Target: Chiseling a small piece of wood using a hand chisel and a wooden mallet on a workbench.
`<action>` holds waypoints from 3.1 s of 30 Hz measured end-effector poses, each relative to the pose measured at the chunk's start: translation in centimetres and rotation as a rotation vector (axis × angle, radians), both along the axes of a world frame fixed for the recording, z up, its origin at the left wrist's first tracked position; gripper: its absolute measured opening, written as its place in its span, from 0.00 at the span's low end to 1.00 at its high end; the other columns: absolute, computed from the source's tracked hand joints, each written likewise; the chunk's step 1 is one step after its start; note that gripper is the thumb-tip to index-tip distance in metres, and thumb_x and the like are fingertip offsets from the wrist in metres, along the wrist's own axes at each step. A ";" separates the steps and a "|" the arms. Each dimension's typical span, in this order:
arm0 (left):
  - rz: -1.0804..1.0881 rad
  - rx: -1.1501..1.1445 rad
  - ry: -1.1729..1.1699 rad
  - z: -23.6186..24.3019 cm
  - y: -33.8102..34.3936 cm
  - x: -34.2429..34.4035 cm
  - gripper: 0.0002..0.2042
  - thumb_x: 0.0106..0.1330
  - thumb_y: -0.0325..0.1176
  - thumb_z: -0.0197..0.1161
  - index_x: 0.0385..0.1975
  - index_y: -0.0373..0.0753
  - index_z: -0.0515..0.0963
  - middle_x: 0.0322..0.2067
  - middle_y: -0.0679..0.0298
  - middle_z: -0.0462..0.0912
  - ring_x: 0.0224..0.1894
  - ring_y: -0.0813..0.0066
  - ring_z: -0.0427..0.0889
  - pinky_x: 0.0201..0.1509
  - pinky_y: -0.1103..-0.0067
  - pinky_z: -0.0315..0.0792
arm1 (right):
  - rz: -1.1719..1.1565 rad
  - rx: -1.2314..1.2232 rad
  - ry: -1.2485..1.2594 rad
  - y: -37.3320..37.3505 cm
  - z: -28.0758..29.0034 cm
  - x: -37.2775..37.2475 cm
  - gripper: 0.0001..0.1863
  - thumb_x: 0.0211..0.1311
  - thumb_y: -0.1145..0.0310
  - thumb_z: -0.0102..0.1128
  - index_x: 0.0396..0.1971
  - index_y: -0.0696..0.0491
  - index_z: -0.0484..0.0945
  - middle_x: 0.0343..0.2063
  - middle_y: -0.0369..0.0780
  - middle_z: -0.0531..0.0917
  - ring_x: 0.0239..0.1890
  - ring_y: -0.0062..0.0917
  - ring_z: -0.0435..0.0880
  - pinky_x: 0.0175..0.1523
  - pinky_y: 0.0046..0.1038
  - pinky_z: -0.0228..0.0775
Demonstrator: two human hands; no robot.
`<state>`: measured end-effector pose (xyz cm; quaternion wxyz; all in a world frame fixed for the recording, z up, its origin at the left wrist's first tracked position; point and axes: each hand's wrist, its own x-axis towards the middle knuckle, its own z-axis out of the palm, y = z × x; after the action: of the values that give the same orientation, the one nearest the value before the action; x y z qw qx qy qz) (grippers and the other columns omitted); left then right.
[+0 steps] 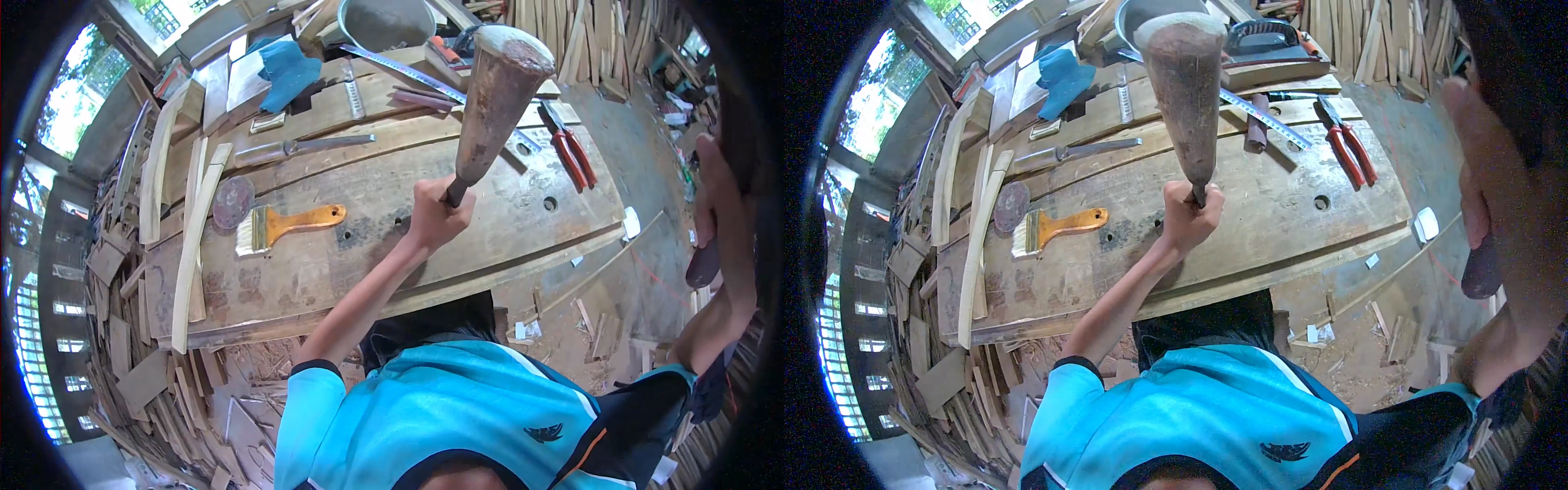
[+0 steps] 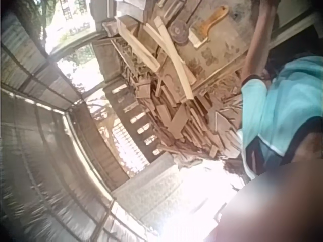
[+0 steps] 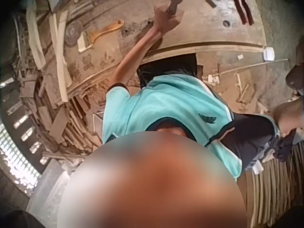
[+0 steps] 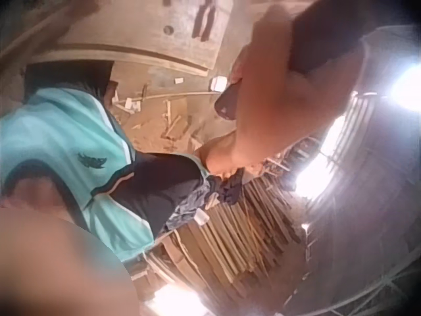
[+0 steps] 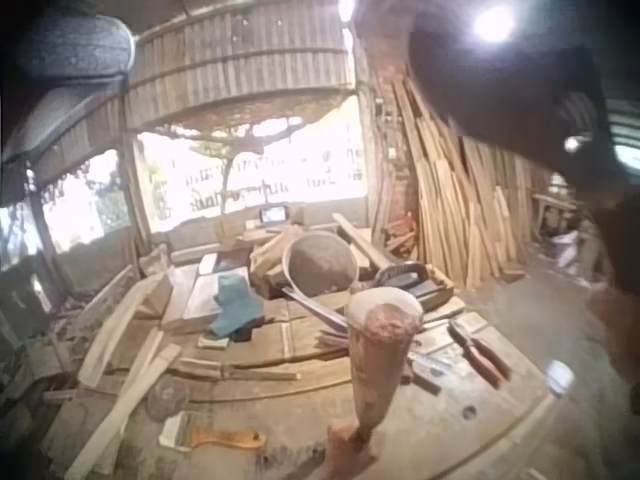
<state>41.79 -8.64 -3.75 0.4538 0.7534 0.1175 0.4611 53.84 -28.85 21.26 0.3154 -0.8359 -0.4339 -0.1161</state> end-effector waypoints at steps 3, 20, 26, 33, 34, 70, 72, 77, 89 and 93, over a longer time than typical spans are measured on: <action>-0.013 -0.047 -0.025 -0.3 0.1 -0.1 0.11 0.43 0.21 0.53 0.07 0.34 0.59 0.06 0.64 0.56 0.09 0.85 0.57 0.13 0.83 0.52 | 0.030 -0.015 0.065 0.1 -0.1 0.5 0.06 0.52 0.71 0.53 0.26 0.56 0.68 0.07 0.33 0.68 0.06 0.14 0.64 0.13 0.14 0.55; -0.171 -0.829 -0.569 0.7 1.6 -4.1 0.15 0.54 0.25 0.45 0.06 0.41 0.55 0.05 0.66 0.58 0.07 0.76 0.60 0.18 0.74 0.68 | -0.092 0.062 0.220 -0.5 -4.2 0.2 0.20 0.59 0.60 0.48 0.09 0.50 0.63 0.03 0.33 0.62 0.04 0.14 0.60 0.12 0.14 0.51; -0.076 -0.795 -0.575 1.1 2.2 -4.5 0.15 0.55 0.23 0.45 0.06 0.41 0.55 0.04 0.65 0.59 0.06 0.77 0.59 0.12 0.79 0.62 | -0.012 0.071 0.155 -0.1 -4.9 0.2 0.21 0.59 0.62 0.48 0.08 0.52 0.64 0.03 0.33 0.63 0.04 0.14 0.60 0.12 0.15 0.51; 0.265 -0.601 -0.223 2.2 2.4 -7.1 0.15 0.58 0.30 0.55 0.10 0.40 0.62 0.10 0.75 0.59 0.13 0.89 0.55 0.15 0.86 0.52 | 0.062 -0.040 0.424 1.5 -9.0 0.4 0.12 0.55 0.75 0.51 0.40 0.57 0.68 0.12 0.31 0.69 0.06 0.11 0.62 0.09 0.16 0.51; 0.310 -0.558 -0.119 2.3 2.3 -7.6 0.14 0.57 0.32 0.57 0.12 0.38 0.66 0.11 0.75 0.60 0.15 0.89 0.55 0.17 0.86 0.52 | 0.071 -0.119 0.431 1.9 -10.1 0.5 0.12 0.52 0.74 0.53 0.38 0.57 0.69 0.13 0.32 0.68 0.06 0.12 0.63 0.09 0.17 0.52; -0.304 -0.593 0.405 3.2 -3.0 -7.8 0.07 0.51 0.29 0.55 0.30 0.36 0.72 0.16 0.77 0.59 0.18 0.90 0.56 0.22 0.87 0.48 | 0.549 0.151 0.513 10.7 -22.4 1.8 0.22 0.41 0.72 0.59 0.41 0.59 0.69 0.30 0.41 0.71 0.34 0.27 0.70 0.39 0.28 0.66; -0.362 -0.587 0.551 3.1 -3.2 -7.8 0.09 0.52 0.31 0.56 0.32 0.35 0.73 0.17 0.77 0.60 0.20 0.89 0.58 0.23 0.88 0.52 | 0.808 0.430 1.149 10.7 -21.8 0.8 0.27 0.49 0.68 0.55 0.49 0.60 0.59 0.37 0.41 0.71 0.40 0.26 0.73 0.42 0.26 0.68; -0.446 -0.359 0.559 3.5 -2.5 -8.5 0.17 0.53 0.40 0.58 0.40 0.37 0.71 0.28 0.65 0.69 0.32 0.75 0.67 0.37 0.80 0.61 | 0.866 0.705 1.494 10.9 -20.2 -2.3 0.25 0.62 0.59 0.41 0.55 0.55 0.52 0.35 0.41 0.70 0.32 0.26 0.76 0.40 0.29 0.71; 0.062 0.091 0.581 1.4 -0.4 -10.2 0.22 0.41 0.30 0.65 0.40 0.38 0.72 0.38 0.59 0.74 0.44 0.64 0.71 0.46 0.74 0.65 | 1.019 1.159 1.181 8.9 -17.4 -2.5 0.35 0.56 0.40 0.37 0.53 0.53 0.60 0.23 0.36 0.65 0.14 0.17 0.60 0.13 0.17 0.53; 0.018 0.138 0.569 1.5 -1.4 -10.2 0.20 0.43 0.29 0.62 0.40 0.36 0.71 0.38 0.57 0.67 0.39 0.62 0.71 0.42 0.73 0.69 | 1.049 1.168 1.043 9.0 -17.0 -3.2 0.35 0.54 0.37 0.39 0.52 0.52 0.61 0.23 0.36 0.66 0.14 0.16 0.60 0.13 0.17 0.52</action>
<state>31.58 -9.99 -2.23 0.3466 0.8804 0.2149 0.2422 50.63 -19.89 4.31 0.8510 -0.1899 -0.4320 0.2304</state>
